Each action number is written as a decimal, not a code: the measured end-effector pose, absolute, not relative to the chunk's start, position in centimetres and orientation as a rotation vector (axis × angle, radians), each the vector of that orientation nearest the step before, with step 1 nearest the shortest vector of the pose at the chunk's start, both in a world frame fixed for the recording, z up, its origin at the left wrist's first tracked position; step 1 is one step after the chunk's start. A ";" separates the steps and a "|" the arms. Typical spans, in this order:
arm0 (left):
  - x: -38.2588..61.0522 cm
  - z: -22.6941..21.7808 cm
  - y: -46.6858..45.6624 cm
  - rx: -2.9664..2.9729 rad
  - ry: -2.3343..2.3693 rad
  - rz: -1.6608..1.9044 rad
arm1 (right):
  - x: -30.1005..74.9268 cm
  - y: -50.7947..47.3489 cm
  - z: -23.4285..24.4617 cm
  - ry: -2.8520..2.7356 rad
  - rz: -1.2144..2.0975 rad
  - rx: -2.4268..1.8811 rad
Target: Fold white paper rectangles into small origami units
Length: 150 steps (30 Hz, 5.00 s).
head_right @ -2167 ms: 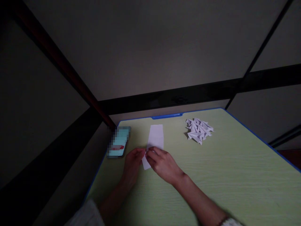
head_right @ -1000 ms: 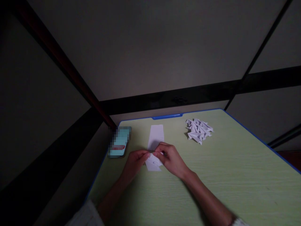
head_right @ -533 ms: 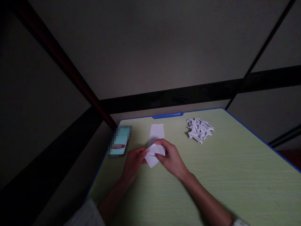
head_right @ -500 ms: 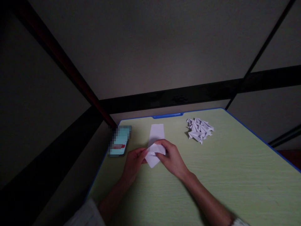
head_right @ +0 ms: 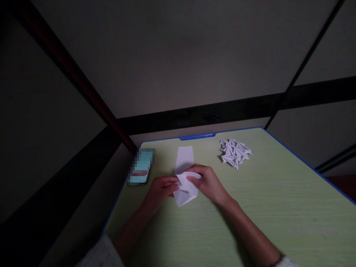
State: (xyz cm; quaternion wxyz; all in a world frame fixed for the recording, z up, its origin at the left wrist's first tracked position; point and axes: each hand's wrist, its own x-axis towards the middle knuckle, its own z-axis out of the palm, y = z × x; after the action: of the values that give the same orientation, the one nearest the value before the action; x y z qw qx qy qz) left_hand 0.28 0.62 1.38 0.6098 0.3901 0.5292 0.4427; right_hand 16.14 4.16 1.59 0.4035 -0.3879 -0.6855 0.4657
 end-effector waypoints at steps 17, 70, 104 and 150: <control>-0.1 0.9 0.7 0.844 1.193 0.958 | 15.9 4.0 1.0 -1.744 1.350 -1.103; 1.1 -0.1 0.5 1.080 1.198 1.208 | 14.5 2.8 0.0 -2.238 -0.232 -0.851; 1.1 -1.3 0.8 0.744 1.041 1.370 | 15.0 3.4 0.1 -2.347 -0.159 -0.578; -0.1 0.4 0.8 1.592 1.374 0.941 | 14.5 3.4 0.7 -1.849 1.199 -1.009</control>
State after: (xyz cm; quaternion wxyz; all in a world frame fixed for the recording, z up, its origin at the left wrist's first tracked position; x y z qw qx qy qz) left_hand -0.13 0.76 0.39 0.4068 0.6313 0.5448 0.3730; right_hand 14.52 3.40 0.65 0.3514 -0.3896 -0.7142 0.4634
